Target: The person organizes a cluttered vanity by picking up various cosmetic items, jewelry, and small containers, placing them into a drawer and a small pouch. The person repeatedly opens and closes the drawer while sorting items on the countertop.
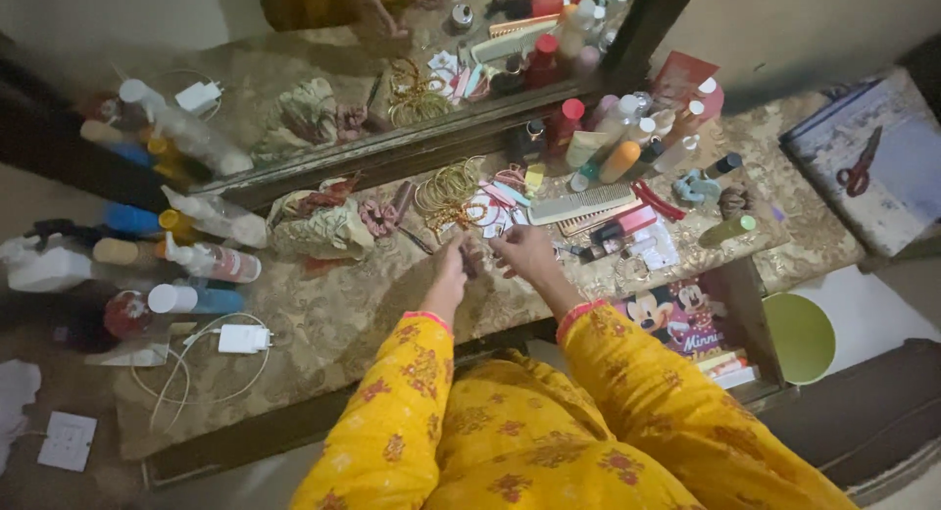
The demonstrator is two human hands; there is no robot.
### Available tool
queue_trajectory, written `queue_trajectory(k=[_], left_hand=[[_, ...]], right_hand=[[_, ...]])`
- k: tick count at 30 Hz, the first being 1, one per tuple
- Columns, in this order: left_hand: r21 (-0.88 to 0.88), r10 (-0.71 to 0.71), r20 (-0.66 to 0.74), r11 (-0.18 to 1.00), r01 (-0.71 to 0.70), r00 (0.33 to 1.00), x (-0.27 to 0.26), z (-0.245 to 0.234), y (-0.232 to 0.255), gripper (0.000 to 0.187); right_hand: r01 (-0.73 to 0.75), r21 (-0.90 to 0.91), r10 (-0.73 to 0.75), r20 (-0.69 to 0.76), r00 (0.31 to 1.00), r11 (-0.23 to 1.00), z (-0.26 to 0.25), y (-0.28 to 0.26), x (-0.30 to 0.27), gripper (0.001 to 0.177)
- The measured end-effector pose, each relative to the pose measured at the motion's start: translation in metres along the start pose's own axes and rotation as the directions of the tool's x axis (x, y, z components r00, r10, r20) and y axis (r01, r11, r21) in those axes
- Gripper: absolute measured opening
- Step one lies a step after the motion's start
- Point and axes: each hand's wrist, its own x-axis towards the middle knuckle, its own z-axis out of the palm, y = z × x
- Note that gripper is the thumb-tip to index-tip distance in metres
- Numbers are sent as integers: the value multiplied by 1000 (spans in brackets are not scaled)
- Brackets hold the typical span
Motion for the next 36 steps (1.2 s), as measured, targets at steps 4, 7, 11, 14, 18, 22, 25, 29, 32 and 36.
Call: queue_trajectory(k=[4,7,11,14,18,22,25,29,32,36], left_hand=[[29,35,61,999,-37,998,1,28,-14,41],[18,64,90,998,-66,994,-2,36,-21,46],[-66,60,128,996,-52,990,-5,38,-26,40],[-39,79,61,996,-77,995,-3,35,-19,40],[-21,31,84,999,-30,996,0,20,-8,36],[-152,58,110,988,-41,992,1,20,2,35],[-166,60,111,985,-41,992,-7,26,11,29],[-184,174,100,971,-154,980,-21,19,22,24],[-171,114,187,982,-82,976,-18,6,29,24],[-178,16,-41,984,-23,999,-11,-18,29,33]], right_hand=[[146,-131,-157,-77,985,980,-5,-19,-23,32],[297,-388,-357,-89,930,872,-7,-15,-33,27],[418,-421,-483,-57,874,805,-7,-10,-48,24],[329,-301,-360,-51,932,895,-9,-14,-53,25],[180,187,-152,-156,976,966,-14,-5,-49,27],[163,315,-120,-150,981,935,-14,20,-35,34],[200,360,-152,-158,976,911,-8,39,-20,37],[242,337,-185,-193,964,910,-2,54,-9,38],[270,117,-236,-239,942,956,2,51,-11,38],[71,-314,-150,-235,960,947,-8,35,-2,27]])
